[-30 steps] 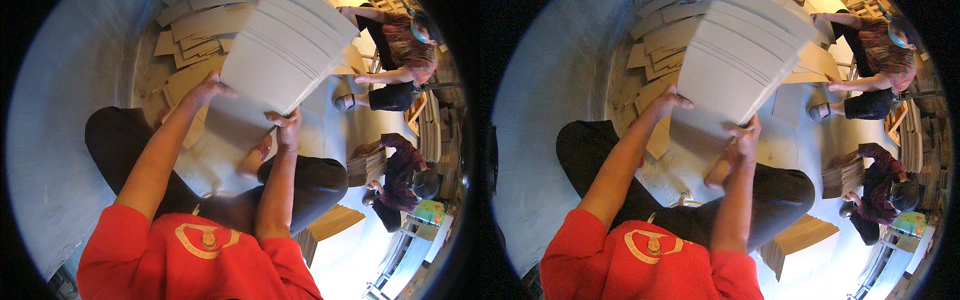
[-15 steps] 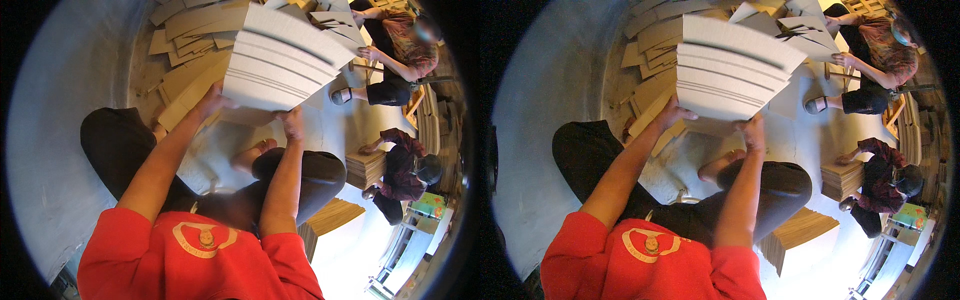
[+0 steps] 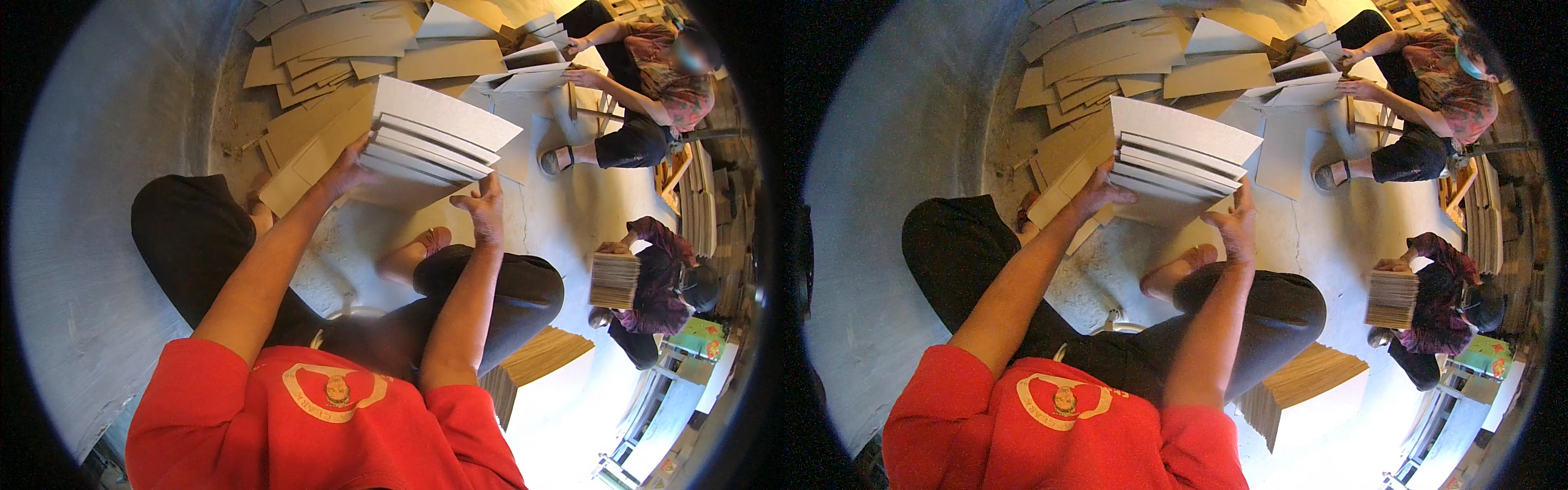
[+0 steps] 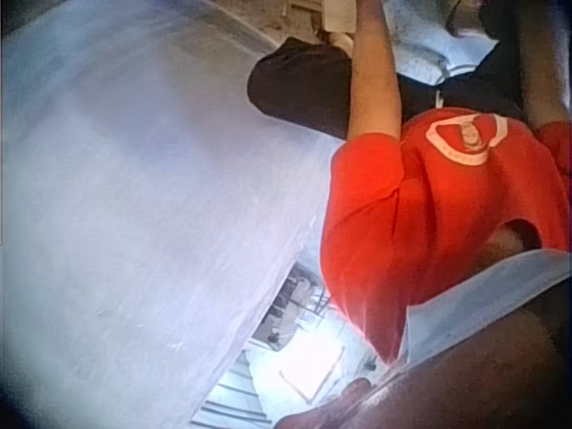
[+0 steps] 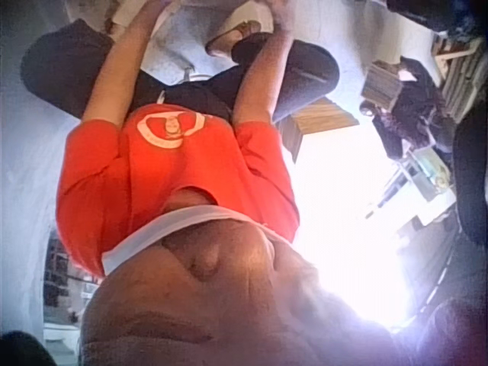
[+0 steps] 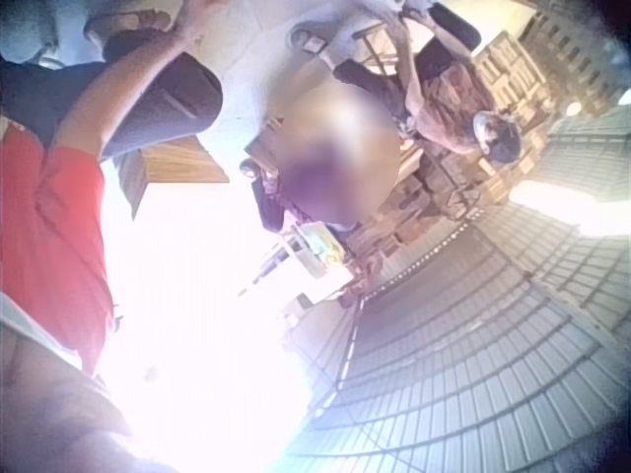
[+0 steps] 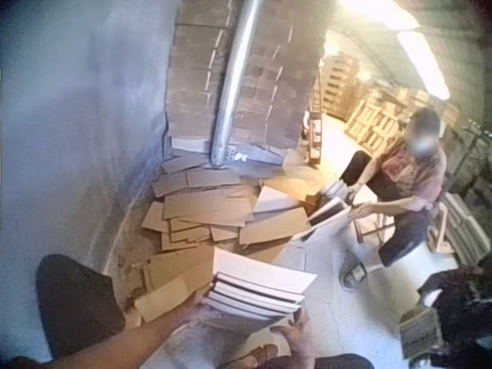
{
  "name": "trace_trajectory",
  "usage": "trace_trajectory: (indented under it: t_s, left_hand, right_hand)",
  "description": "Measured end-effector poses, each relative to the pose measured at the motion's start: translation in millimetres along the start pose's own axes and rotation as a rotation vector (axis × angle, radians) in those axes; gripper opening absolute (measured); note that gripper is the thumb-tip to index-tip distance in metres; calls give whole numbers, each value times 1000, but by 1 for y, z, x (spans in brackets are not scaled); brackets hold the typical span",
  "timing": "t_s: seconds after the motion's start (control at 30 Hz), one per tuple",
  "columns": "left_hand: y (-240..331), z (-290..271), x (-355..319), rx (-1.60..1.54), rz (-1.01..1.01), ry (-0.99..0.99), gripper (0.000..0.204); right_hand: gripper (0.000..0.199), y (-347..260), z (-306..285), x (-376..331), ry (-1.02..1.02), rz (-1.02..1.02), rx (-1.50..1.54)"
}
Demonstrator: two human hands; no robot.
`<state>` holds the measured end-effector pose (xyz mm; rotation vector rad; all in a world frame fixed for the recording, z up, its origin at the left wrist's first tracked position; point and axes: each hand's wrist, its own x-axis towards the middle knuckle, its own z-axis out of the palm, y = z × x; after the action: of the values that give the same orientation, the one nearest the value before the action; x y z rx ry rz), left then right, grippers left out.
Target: The person sits on the floor and repeatedly picks up flat cardboard pieces, aligns them, and stacks them into neat piles. The person occasionally adjusts the stacks and continues gathering more pieces from the surrounding floor.
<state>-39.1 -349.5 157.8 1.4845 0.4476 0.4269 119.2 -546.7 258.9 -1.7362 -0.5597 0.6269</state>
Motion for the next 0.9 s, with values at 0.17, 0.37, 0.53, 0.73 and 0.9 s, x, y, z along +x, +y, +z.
trace_trajectory:
  t_s: [0.17, 0.37, 0.53, 0.73, 0.9]
  left_hand:
    - [-25, -9, 3, 75, -7, 32, 73]
    - [-23, -10, -4, -125, -145, 0, 81]
    - [-7, -3, -9, -70, -79, 62, 79]
    - [-34, -11, -15, 94, 13, 65, 74]
    - [-32, -4, -18, -262, -188, 56, 71]
  right_hand:
    - [101, -66, -22, -4, 81, -502, -422]
    - [99, -94, 18, 8, -38, -801, -1104]
    - [101, -27, 37, 0, -339, -670, -1209]
    - [97, -7, 58, 7, -319, -692, -1151]
    - [109, -8, 57, 11, -369, -638, -1287]
